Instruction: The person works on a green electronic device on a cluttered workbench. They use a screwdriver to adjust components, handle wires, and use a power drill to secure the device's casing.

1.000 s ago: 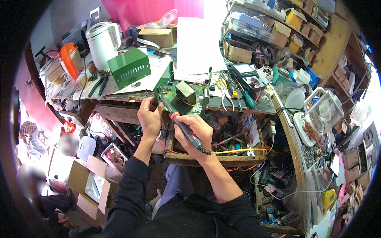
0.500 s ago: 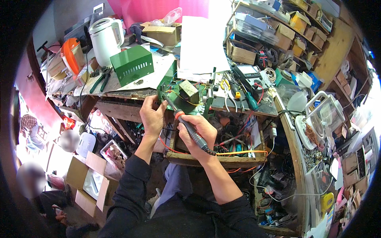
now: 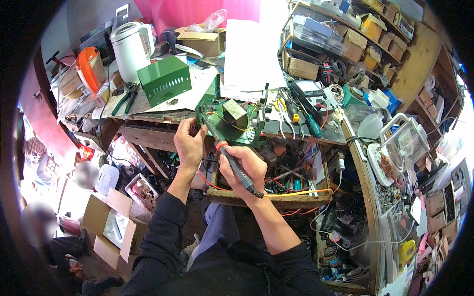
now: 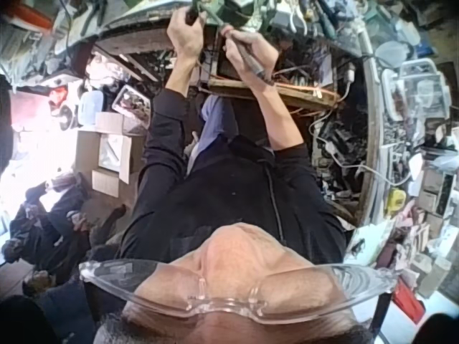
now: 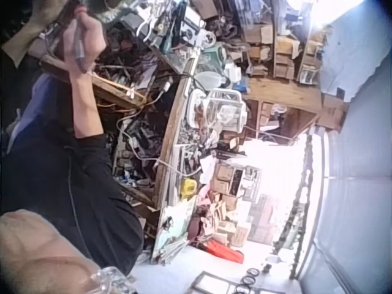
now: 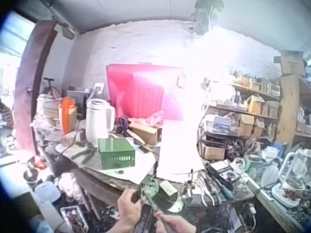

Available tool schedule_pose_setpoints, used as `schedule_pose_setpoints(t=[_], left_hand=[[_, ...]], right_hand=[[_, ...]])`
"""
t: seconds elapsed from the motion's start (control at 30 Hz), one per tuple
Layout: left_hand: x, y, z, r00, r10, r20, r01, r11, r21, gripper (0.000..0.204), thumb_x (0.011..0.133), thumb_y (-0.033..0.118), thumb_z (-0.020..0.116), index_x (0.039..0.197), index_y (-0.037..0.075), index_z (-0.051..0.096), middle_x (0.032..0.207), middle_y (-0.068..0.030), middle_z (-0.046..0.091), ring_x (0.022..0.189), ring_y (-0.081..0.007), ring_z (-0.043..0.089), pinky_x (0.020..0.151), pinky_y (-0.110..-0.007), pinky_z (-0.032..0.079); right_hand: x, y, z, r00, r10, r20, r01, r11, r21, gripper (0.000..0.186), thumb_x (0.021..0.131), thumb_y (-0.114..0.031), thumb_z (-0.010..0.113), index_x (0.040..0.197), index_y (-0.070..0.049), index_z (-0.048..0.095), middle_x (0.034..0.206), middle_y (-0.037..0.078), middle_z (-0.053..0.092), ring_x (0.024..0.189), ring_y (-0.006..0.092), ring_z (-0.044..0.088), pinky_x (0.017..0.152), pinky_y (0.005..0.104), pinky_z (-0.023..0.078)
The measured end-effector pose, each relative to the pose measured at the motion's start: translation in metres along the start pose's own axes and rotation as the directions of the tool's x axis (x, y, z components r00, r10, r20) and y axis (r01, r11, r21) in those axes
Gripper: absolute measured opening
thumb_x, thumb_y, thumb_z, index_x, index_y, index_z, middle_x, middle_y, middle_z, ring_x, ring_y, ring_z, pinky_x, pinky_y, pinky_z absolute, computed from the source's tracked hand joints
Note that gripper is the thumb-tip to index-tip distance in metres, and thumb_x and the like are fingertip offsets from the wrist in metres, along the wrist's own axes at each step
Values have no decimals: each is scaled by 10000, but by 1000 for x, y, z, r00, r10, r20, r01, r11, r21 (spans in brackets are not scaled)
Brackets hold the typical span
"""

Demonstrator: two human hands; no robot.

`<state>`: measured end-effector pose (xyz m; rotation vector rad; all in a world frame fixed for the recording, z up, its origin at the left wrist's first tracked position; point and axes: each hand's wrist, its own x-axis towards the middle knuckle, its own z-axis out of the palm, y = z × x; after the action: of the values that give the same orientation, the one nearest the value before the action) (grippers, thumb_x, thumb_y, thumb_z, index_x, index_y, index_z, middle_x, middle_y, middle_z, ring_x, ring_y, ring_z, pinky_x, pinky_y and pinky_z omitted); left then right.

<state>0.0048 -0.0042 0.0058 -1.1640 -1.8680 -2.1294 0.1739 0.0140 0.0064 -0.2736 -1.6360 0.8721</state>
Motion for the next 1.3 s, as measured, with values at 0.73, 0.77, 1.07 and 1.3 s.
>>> schedule_pose_setpoints(t=[0.73, 0.77, 1.07, 1.3], left_hand=[[1, 3, -2, 1000, -1, 24, 0, 999, 42, 256, 822, -15, 781, 1068, -21, 706, 919, -85, 666, 701, -156, 608, 648, -309, 497], [1, 3, -2, 1000, -2, 24, 2, 999, 37, 254, 823, -17, 780, 1066, -22, 705, 918, -85, 666, 701, -154, 608, 646, -308, 497], [1, 1, 0, 1000, 24, 12, -24, 999, 33, 207, 843, -9, 775, 1030, -17, 687, 874, -35, 646, 687, -99, 566, 641, -273, 485], [1, -2, 0, 1000, 17, 8, -17, 1000, 23, 210, 843, -7, 779, 1031, -18, 686, 867, -26, 640, 684, -89, 554, 630, -265, 477]], right_hand=[[-23, 24, 14, 974, -205, -93, 202, 978, -42, 301, 826, 43, 780, 1094, 19, 647, 1007, 199, 730, 794, 222, 732, 690, 303, 589], [-23, 23, 14, 973, -210, -91, 206, 977, -47, 303, 826, 43, 779, 1098, 18, 646, 1007, 199, 730, 795, 222, 732, 689, 302, 588], [-23, 25, 13, 974, -211, -85, 206, 977, -57, 308, 828, 34, 783, 1104, 12, 649, 1010, 196, 731, 805, 227, 733, 694, 309, 587], [-21, 26, 11, 976, -208, -69, 205, 978, -47, 311, 824, 38, 784, 1105, 12, 653, 1014, 194, 732, 810, 238, 734, 700, 312, 587]])
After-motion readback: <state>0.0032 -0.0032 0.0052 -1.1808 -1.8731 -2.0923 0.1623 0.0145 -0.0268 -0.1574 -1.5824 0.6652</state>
